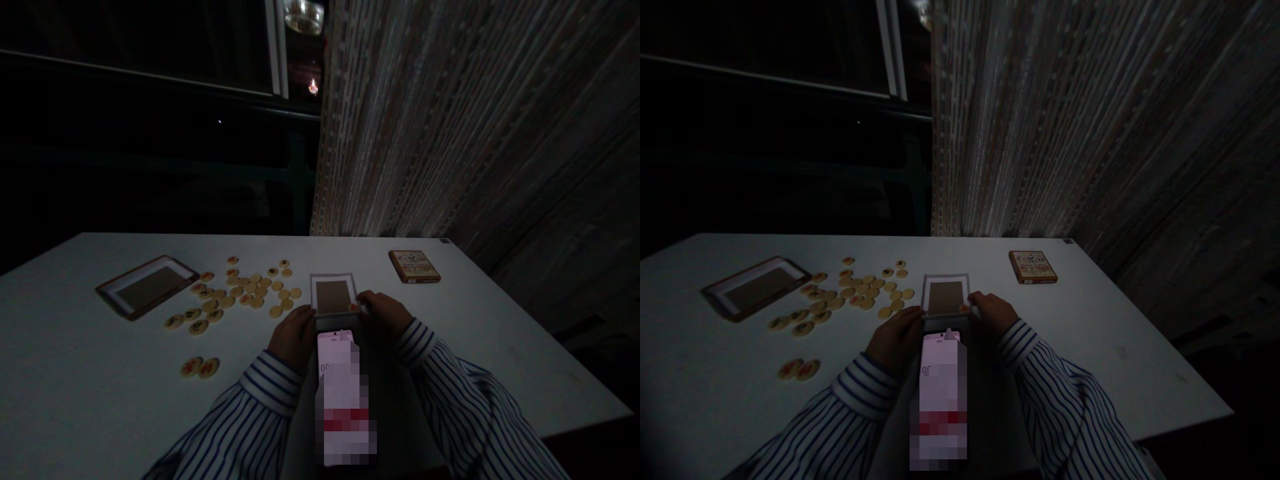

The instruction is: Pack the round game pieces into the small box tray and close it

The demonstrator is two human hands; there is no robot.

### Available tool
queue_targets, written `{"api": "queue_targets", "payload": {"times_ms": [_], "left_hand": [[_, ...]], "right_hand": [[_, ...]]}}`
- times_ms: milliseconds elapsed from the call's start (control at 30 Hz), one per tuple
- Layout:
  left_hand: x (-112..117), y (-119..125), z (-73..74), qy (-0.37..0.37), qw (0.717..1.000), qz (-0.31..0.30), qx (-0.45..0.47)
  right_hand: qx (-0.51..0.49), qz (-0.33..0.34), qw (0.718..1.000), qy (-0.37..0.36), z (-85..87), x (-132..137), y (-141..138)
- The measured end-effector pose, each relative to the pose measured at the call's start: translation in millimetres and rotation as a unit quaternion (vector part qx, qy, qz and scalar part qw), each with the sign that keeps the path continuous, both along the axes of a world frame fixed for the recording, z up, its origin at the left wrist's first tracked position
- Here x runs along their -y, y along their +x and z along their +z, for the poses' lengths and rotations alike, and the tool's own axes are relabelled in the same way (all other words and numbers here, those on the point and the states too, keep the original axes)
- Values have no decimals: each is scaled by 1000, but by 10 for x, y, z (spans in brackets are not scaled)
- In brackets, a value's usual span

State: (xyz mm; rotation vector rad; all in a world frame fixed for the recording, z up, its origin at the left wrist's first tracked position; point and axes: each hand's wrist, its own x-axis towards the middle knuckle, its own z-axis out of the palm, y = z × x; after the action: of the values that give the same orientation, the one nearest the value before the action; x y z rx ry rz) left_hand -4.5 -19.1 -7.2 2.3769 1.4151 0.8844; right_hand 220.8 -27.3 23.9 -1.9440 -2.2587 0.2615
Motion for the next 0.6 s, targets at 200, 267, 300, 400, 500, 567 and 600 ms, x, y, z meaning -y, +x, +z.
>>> {"api": "queue_targets", "payload": {"times_ms": [200,267,300,400,500,567,600], "left_hand": [[12,-49,36,35,999,21,30],[29,-76,76,42,998,25,48],[42,-93,101,47,997,26,58],[96,-162,191,62,994,39,81],[167,-265,284,59,992,50,99],[218,-353,338,51,991,63,109],[243,-403,362,46,990,72,114]], "right_hand": [[-50,-16,997,47,32,73,33],[-73,-20,994,85,41,90,41],[-83,-19,991,103,44,93,44],[-109,-18,984,139,54,82,50],[-126,-10,980,154,83,66,50],[-134,-3,978,161,115,63,44],[-137,0,977,164,133,64,37]]}}
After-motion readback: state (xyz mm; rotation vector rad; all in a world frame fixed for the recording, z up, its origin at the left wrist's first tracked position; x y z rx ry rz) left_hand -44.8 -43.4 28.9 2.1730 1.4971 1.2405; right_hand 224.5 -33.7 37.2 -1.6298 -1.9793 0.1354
